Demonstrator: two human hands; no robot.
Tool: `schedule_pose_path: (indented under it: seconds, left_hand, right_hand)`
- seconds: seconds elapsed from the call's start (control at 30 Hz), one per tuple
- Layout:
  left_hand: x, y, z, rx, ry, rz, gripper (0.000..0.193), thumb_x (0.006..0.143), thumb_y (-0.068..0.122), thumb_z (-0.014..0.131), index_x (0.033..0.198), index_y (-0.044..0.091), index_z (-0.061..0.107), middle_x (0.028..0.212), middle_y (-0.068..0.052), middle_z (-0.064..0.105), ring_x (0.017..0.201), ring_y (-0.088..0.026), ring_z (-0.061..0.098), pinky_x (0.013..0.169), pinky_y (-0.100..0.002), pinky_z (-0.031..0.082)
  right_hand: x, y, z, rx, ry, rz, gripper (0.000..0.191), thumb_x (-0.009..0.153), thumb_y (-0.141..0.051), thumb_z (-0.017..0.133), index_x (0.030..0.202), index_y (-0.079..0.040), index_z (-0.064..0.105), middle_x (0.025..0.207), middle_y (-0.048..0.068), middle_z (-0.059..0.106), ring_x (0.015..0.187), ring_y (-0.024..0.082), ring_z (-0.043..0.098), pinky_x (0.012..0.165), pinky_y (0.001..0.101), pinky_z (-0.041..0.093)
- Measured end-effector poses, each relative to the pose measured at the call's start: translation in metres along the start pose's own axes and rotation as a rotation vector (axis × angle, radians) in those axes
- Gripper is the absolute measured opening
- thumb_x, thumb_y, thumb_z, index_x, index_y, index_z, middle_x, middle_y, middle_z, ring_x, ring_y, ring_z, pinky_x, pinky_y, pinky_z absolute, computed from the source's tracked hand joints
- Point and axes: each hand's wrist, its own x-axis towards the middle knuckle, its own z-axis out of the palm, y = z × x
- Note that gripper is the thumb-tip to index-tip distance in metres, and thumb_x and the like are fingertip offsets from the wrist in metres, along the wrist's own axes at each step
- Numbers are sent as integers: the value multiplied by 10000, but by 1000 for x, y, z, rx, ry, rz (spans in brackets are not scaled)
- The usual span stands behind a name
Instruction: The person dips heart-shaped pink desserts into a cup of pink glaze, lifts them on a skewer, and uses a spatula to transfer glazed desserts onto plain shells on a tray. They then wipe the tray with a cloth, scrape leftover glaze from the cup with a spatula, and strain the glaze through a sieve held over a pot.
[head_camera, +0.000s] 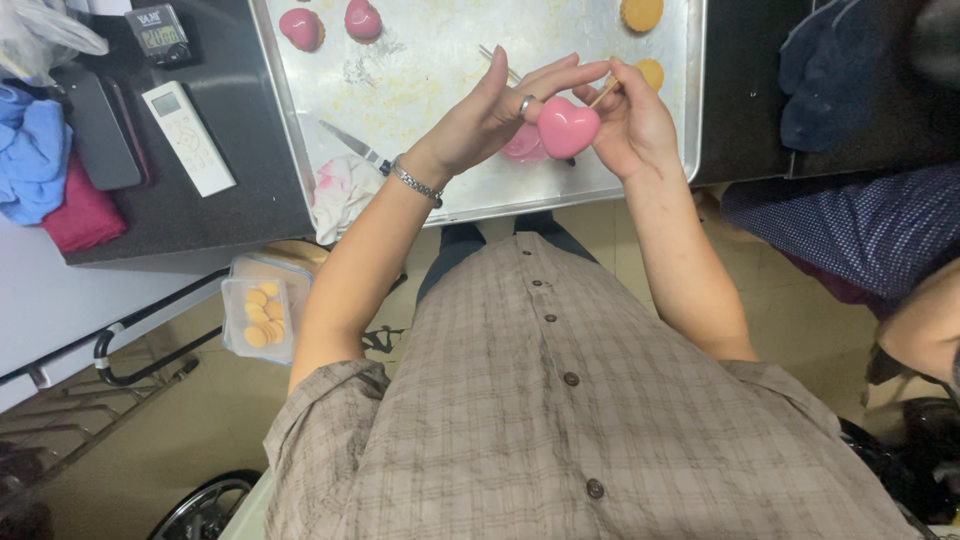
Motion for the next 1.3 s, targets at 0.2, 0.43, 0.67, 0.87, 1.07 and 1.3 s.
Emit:
schedule_pose_path:
  seconds: [0.2, 0.43, 0.67, 0.87, 1.07, 1.3]
  left_hand:
    - [0, 1, 2, 34, 27, -28, 968, 1052, 681, 21, 1533, 25, 545, 1725, -5, 315, 1674, -223, -13, 1418, -454, 40]
    - [-1, 4, 5, 59, 70, -32, 879, 1082, 653, 71, 1597, 44, 441, 1714, -37, 355, 1660, -226, 31, 1417, -440, 55]
    - [-3, 5, 4, 158, 80, 4, 955, 1074, 665, 78, 1345, -20, 684, 1686, -39, 353, 1637, -204, 58, 1384, -425, 62]
    - [-11, 4, 2, 413, 190, -12, 892, 1065, 662, 113, 1301, 23, 688, 1635, -73, 459, 1629, -260, 139, 1366, -441, 73]
    - [-37, -1, 7, 993, 376, 5, 618, 1089, 588, 264, 1208, 175, 709, 1666, -127, 350, 1602, -375, 176, 1331, -523, 175]
    - [-70, -35, 20, 1719, 386, -146, 744, 984, 697, 490, 1577, 248, 461, 1664, -106, 250, 1520, -362, 220, 1192, -665, 178]
  right_hand:
    - [1, -2, -1, 13, -62, 7, 313, 1049, -194, 626, 758, -82, 632, 682, 48, 638, 1033, 201, 643, 1029, 419, 548]
    - [3, -1, -5, 60, -29, 38, 241, 1063, -178, 602, 850, -73, 644, 806, 69, 687, 922, 205, 658, 955, 370, 550]
    - [3, -2, 0, 43, 13, 62, 176, 1031, -188, 619, 908, -65, 645, 887, 106, 719, 949, 251, 686, 927, 395, 574]
    - [6, -4, -4, 29, 33, 30, 175, 1010, -184, 648, 878, -69, 646, 822, 93, 708, 1008, 289, 703, 958, 454, 578]
    - [9, -7, -18, 16, 31, -8, 223, 1006, -184, 667, 804, -92, 639, 705, 80, 672, 1002, 312, 708, 973, 489, 574]
    - [10, -6, -28, 26, 68, -10, 229, 1001, -181, 671, 794, -89, 637, 659, 81, 655, 996, 322, 703, 996, 479, 553]
